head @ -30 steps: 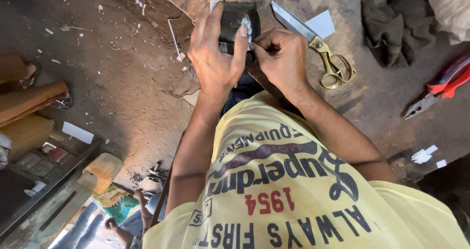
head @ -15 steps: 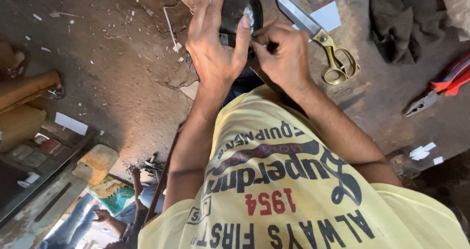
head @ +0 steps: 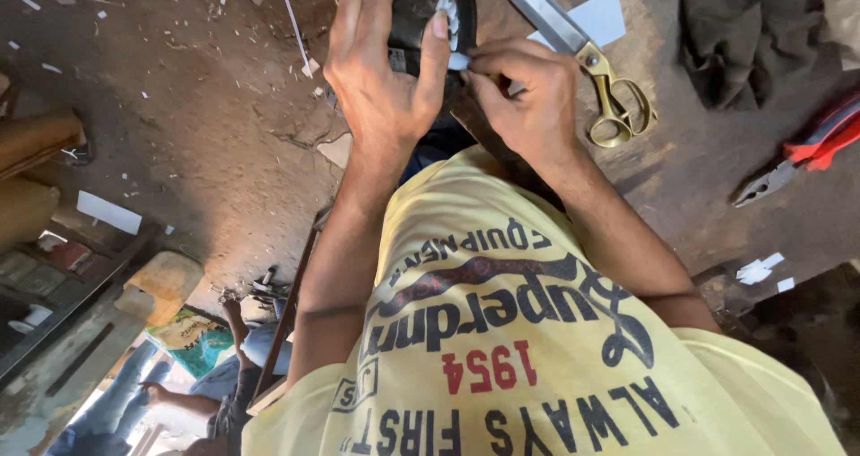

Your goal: The person cuts small white rectangular pieces from a strip using scissors and inserts them into the slots of a motor stator. The person repeats this process, cutting and placing multiple pieces into the stator's slots.

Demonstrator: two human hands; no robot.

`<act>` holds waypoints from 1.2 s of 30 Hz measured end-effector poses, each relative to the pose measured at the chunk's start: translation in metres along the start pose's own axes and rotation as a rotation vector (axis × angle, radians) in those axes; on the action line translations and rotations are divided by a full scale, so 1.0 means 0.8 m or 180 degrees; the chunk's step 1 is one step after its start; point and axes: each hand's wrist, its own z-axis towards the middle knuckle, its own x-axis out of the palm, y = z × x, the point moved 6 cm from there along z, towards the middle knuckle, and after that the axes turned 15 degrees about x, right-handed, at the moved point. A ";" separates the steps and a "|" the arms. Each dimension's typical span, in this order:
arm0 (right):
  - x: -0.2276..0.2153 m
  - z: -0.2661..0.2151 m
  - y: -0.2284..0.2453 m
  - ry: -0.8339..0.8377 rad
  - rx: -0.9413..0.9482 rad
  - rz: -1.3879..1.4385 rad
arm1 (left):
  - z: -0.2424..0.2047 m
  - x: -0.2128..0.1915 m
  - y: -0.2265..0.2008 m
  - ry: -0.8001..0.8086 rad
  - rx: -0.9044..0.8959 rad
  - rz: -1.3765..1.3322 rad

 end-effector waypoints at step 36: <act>0.008 0.036 -0.019 0.0481 0.0329 0.0187 | 0.011 0.012 -0.004 -0.0002 0.0135 0.0268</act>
